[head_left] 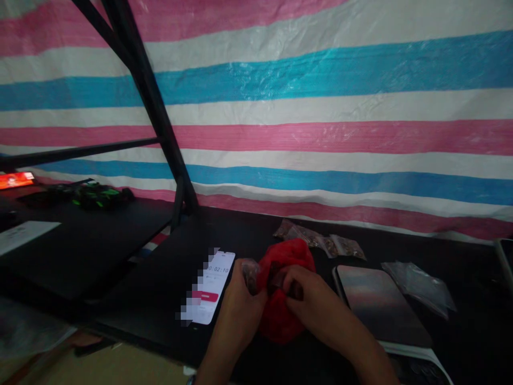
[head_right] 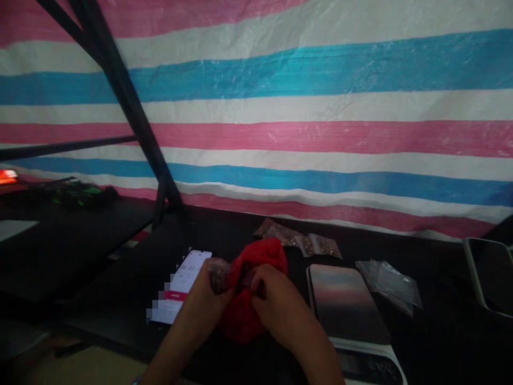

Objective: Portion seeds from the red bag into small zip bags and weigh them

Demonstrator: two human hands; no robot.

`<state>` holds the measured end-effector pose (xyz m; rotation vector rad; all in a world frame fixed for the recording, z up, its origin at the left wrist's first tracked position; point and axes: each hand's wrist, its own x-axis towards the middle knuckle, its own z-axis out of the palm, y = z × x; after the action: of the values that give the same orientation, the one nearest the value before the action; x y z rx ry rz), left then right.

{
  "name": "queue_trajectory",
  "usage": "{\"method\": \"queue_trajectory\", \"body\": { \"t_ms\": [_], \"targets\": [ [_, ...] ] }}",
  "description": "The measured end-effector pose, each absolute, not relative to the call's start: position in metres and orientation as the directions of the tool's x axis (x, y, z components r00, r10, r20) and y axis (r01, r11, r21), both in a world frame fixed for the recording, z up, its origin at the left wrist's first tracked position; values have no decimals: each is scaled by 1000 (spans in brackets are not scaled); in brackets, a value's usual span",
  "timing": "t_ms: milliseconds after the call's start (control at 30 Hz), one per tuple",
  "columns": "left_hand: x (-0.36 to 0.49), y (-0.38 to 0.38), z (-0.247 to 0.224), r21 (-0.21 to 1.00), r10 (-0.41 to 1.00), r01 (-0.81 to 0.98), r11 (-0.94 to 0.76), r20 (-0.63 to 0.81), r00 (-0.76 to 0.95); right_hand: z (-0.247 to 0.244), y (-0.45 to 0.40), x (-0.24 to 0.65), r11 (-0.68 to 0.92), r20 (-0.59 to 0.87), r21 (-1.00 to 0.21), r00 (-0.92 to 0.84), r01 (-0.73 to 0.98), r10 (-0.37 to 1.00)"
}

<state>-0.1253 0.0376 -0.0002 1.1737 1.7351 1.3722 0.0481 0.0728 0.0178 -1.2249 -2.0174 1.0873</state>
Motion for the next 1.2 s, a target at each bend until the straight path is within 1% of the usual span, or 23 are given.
{"method": "queue_trajectory", "body": {
  "t_ms": [67,200,267,333,433,600,733,800,867,933,1033,1100,1200],
  "targets": [
    [-126,38,-1,961,912,270,56,60,-405,18,74,44,290,60,-844,-457,451,887],
    [-124,39,3,957,899,283,70,63,-434,13,81,41,297,88,-753,-357,587,930],
    [-122,39,5,961,900,260,96,28,-436,10,84,40,287,101,-700,-307,654,946],
    [-121,39,7,964,905,229,134,-24,-425,9,84,38,271,104,-674,-274,688,956],
    [-118,40,10,969,905,178,172,-84,-417,10,81,34,245,83,-683,-260,688,962],
    [-118,42,17,976,882,3,217,-195,-430,13,79,34,274,86,-740,-318,614,944],
    [-116,42,19,964,875,-194,181,-248,-415,17,79,40,285,85,-772,-353,568,932],
    [-115,43,19,952,858,-251,173,-271,-437,20,78,42,273,64,-784,-365,558,929],
    [-114,45,17,957,834,-225,182,-272,-480,22,77,42,237,31,-804,-359,546,933],
    [-114,47,15,970,821,-160,185,-241,-517,23,76,41,181,-18,-838,-358,514,933],
    [-114,48,12,982,822,-94,165,-190,-537,22,74,39,72,-100,-916,-399,394,911],
    [-114,50,11,990,839,-55,133,-142,-525,21,74,38,19,-117,-953,-424,303,898],
    [-115,52,13,998,843,28,57,-33,-537,20,77,40,-14,-111,-971,-402,237,909]
  ]
}}
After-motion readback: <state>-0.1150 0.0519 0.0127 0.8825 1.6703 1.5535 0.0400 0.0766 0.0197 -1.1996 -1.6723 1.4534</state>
